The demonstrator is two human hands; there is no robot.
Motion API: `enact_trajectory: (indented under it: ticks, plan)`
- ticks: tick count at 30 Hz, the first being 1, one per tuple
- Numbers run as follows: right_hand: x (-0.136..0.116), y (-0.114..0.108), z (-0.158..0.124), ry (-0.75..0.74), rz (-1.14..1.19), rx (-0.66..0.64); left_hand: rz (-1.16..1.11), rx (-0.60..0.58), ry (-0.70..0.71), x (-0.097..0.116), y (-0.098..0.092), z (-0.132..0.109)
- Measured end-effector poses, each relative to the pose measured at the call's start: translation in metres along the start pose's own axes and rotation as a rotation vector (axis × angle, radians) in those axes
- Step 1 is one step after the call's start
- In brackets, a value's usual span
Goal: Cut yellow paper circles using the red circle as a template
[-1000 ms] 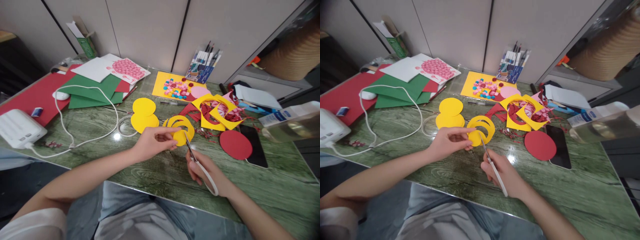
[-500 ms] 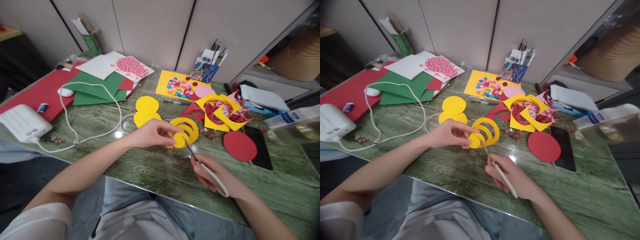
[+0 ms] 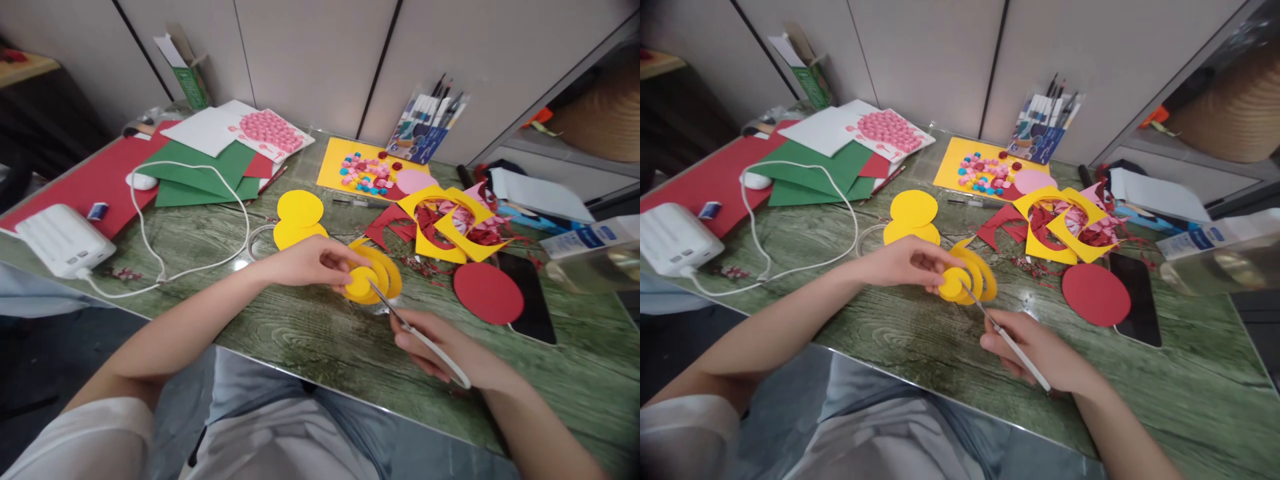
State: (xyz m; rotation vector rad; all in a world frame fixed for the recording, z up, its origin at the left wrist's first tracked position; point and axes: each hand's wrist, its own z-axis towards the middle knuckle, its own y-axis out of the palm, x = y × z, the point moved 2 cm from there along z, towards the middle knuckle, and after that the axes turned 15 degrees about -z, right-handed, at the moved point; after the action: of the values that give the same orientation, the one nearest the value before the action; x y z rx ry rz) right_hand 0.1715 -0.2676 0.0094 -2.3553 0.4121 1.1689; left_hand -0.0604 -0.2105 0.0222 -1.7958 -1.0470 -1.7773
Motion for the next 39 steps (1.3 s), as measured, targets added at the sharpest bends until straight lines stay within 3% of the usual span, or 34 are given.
enact_trajectory:
  ticks: [3, 5, 11, 20, 26, 39]
  plan:
    - [-0.005, 0.0, 0.004, -0.026, -0.021, 0.166, -0.104, 0.265, 0.127, -0.005, 0.01, 0.002]
    - [-0.008, 0.002, 0.006, -0.035, -0.04, 0.232, -0.15, 0.379, 0.165, -0.009, 0.018, 0.002]
    - [-0.009, 0.006, 0.007, -0.028, -0.055, 0.266, -0.285, 0.509, 0.217, -0.014, 0.03, -0.001]
    - [-0.011, 0.009, 0.005, -0.063, -0.018, 0.23, -0.249, 0.456, 0.125, -0.013, 0.037, -0.005]
    - [-0.007, 0.006, 0.004, -0.051, 0.001, 0.172, -0.087, 0.4, 0.098, -0.009, 0.031, -0.004]
    - [-0.006, 0.001, 0.0, -0.023, 0.044, -0.077, 0.123, 0.038, -0.009, -0.001, 0.005, -0.004]
